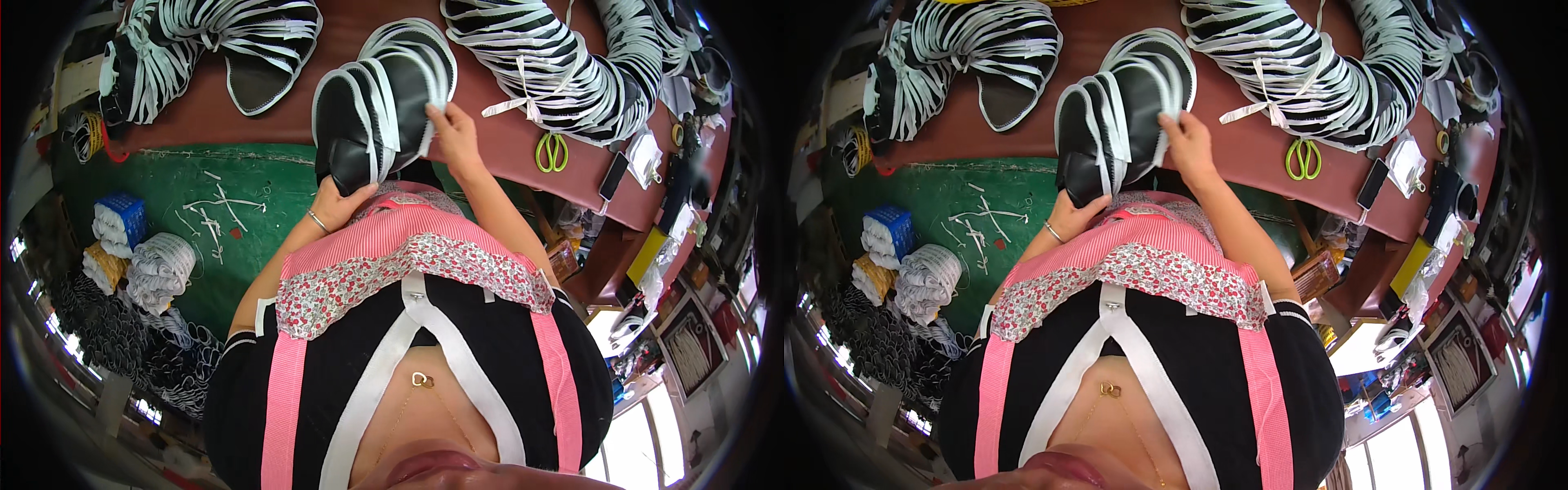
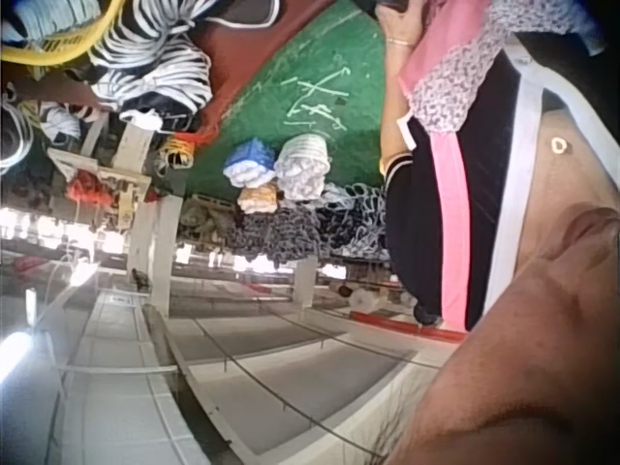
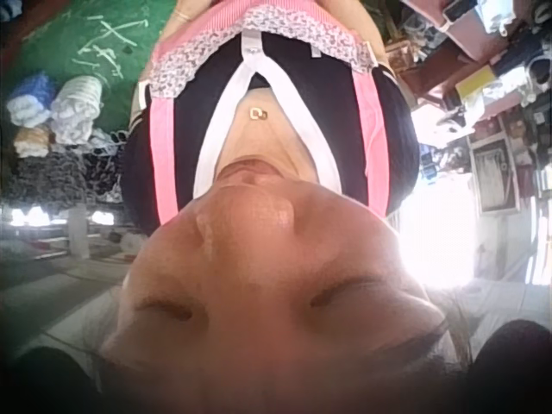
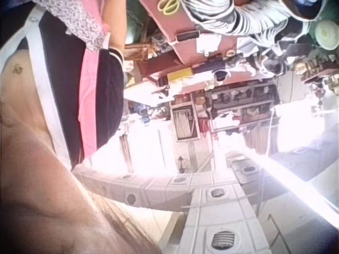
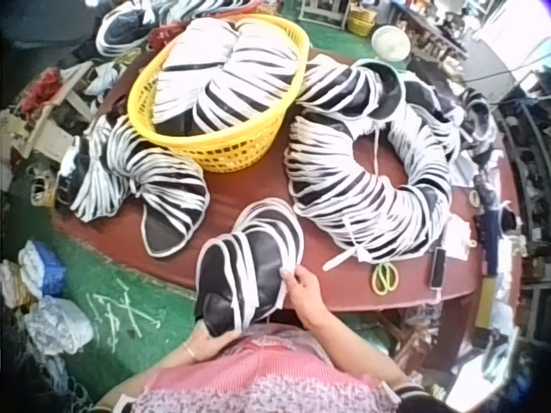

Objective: Organizing and preparing shoe upper components for assembly.

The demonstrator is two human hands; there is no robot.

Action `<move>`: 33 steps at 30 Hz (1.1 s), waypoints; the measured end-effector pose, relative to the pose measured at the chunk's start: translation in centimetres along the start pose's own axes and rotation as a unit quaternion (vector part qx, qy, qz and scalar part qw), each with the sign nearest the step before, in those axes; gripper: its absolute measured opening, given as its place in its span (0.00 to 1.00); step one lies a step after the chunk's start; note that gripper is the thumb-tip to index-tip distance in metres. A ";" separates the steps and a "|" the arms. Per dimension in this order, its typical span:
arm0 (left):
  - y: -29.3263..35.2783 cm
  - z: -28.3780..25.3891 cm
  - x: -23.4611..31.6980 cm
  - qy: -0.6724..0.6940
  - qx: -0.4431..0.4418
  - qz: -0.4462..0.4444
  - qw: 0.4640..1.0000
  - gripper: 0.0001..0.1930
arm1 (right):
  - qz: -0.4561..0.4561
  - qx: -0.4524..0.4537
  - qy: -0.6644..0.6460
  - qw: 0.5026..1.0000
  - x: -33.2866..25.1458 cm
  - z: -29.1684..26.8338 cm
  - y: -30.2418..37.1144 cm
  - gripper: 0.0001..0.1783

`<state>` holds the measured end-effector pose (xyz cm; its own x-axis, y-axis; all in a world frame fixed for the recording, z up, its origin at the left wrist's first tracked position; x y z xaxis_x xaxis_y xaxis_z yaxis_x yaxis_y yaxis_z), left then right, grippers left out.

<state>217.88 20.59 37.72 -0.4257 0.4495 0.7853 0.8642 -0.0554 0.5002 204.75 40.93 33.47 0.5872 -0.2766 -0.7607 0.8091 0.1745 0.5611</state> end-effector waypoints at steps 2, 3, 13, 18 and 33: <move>0.3 -0.2 0.0 0.129 0.049 -0.015 0.990 0.19 | -0.036 0.055 0.011 0.998 0.9 -2.2 -1.3 0.11; 0.5 -0.3 -0.2 0.255 0.094 -0.029 0.962 0.19 | -0.035 0.052 0.014 0.998 0.9 -3.0 -1.9 0.11; 2.9 -1.2 -0.5 0.116 0.111 -0.043 0.986 0.18 | 0.075 0.047 -0.016 0.996 0.9 -4.0 -3.8 0.11; -0.6 1.9 0.2 -0.230 0.194 0.076 0.951 0.19 | 0.152 0.069 -0.149 0.975 0.9 -0.6 -2.1 0.10; 3.4 0.7 -5.4 0.548 0.183 -0.144 0.803 0.18 | -0.406 -0.073 0.361 0.837 -5.9 7.7 -3.1 0.10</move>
<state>223.35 18.64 34.92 -0.4291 -0.6692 0.6066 0.6232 0.2668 0.7352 198.64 34.77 38.73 -0.3382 0.2735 -0.9004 0.9114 0.3335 -0.2410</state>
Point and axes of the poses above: each hand's wrist, its own y-axis away from the middle knuckle, its own z-axis out of the palm, x = y × z, the point moved 3 cm from there along -y, towards the middle knuckle, and after that the axes turned 15 degrees about -y, right-handed, at the moved point
